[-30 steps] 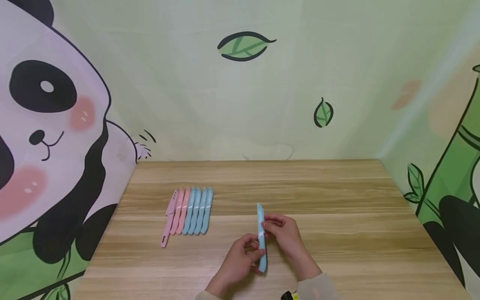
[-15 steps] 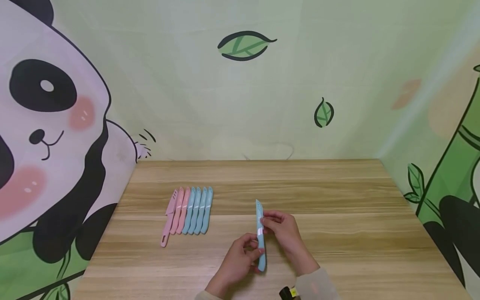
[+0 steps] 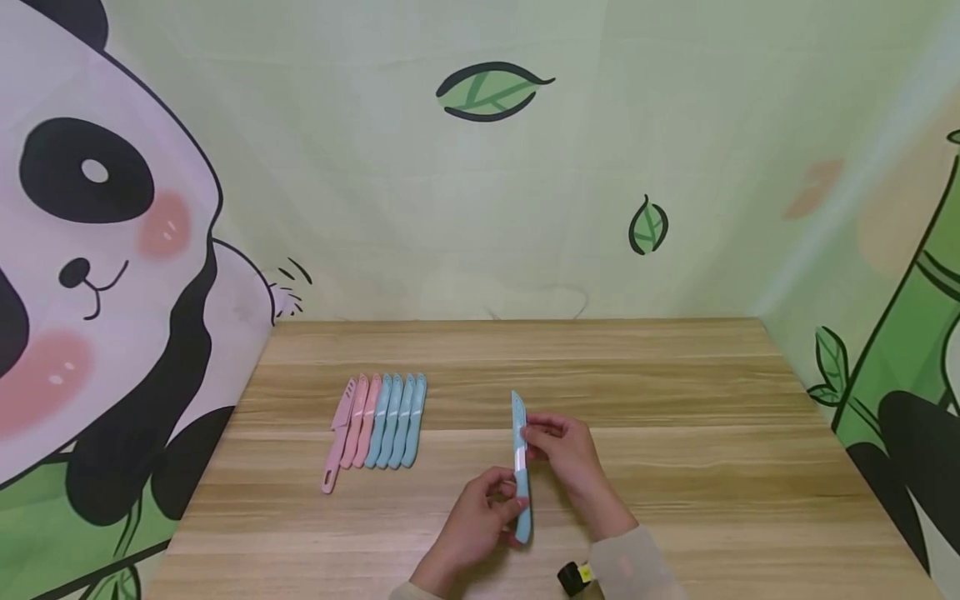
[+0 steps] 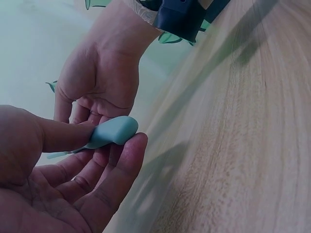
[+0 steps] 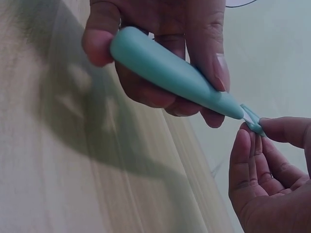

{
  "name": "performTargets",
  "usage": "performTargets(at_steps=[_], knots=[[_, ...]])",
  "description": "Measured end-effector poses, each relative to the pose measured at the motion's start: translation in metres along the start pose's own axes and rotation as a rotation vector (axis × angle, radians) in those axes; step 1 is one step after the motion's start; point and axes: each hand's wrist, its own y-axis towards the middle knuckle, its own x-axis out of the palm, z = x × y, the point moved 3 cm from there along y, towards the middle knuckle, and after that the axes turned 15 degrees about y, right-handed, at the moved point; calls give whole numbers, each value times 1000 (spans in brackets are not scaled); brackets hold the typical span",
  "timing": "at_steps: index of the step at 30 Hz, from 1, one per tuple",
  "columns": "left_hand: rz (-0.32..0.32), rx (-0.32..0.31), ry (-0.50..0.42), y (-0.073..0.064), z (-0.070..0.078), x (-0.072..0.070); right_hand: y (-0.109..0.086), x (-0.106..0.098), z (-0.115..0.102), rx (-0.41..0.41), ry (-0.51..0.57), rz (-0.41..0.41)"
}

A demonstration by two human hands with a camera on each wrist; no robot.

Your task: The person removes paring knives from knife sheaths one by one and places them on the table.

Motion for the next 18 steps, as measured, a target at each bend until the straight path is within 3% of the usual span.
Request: performTargets(at_steps=[18], knots=[[-13,27,3,-8,3,2,10,1,-11,-21,11,2]])
